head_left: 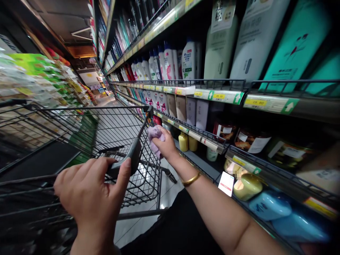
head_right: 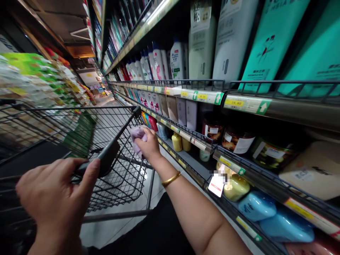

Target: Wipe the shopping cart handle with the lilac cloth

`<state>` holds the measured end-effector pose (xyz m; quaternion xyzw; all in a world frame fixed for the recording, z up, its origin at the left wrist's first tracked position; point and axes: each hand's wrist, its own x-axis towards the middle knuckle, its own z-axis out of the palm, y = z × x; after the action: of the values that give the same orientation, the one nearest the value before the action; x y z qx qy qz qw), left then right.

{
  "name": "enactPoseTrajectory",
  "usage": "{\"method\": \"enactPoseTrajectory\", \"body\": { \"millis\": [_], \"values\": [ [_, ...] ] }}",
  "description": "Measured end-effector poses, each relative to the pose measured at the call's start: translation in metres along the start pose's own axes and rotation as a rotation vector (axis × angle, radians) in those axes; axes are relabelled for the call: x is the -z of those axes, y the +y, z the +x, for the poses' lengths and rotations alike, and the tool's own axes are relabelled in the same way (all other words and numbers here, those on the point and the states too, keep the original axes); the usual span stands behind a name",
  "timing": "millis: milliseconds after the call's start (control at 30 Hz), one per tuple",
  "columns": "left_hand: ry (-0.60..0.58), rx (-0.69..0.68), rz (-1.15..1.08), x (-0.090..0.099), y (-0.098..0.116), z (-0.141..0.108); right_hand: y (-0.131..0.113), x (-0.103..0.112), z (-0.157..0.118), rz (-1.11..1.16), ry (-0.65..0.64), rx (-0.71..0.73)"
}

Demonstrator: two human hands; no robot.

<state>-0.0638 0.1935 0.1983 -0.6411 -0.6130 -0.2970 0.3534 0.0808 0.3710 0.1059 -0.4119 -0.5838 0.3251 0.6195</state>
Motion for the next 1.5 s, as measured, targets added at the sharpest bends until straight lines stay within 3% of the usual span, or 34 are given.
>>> {"method": "enactPoseTrajectory", "body": {
  "millis": [100,267,467,600,667,800,867,1033,1200,1267,1367,1400,1500],
  "values": [
    [-0.018,0.012,0.012,0.000,-0.001,0.000,-0.008,-0.001,-0.002,0.006,-0.017,0.161],
    [-0.027,-0.017,0.007,-0.001,-0.005,-0.002,0.001,0.001,-0.001,-0.084,-0.030,-0.089],
    [-0.031,0.000,0.020,-0.001,-0.004,-0.002,-0.020,0.003,-0.007,-0.053,-0.016,0.208],
    [-0.048,-0.013,0.010,-0.001,-0.004,-0.001,-0.007,0.005,-0.004,-0.109,-0.075,-0.082],
    [-0.051,-0.021,0.005,-0.002,-0.005,-0.001,-0.006,0.005,-0.003,-0.081,-0.063,-0.135],
    [-0.042,-0.042,-0.018,-0.002,-0.006,0.001,-0.022,0.005,-0.006,-0.004,-0.014,0.151],
    [-0.051,-0.048,-0.018,-0.002,-0.006,0.001,-0.023,0.005,-0.008,-0.039,-0.022,0.191],
    [-0.070,-0.069,-0.011,-0.005,-0.009,0.002,-0.014,0.007,-0.009,-0.107,-0.058,-0.079],
    [-0.086,-0.100,-0.011,-0.010,-0.018,0.004,-0.028,0.006,-0.011,-0.049,-0.036,0.235],
    [-0.109,-0.094,-0.007,-0.011,-0.019,0.004,-0.024,0.006,-0.011,-0.106,-0.065,0.166],
    [-0.125,-0.077,0.003,-0.012,-0.018,0.005,-0.018,0.008,-0.011,-0.146,-0.104,-0.052],
    [-0.124,-0.075,0.003,-0.013,-0.017,0.005,-0.020,0.008,-0.012,-0.123,-0.098,-0.056],
    [-0.113,-0.064,-0.006,-0.014,-0.015,0.006,-0.036,0.008,-0.014,-0.022,-0.043,0.164]
  ]
}}
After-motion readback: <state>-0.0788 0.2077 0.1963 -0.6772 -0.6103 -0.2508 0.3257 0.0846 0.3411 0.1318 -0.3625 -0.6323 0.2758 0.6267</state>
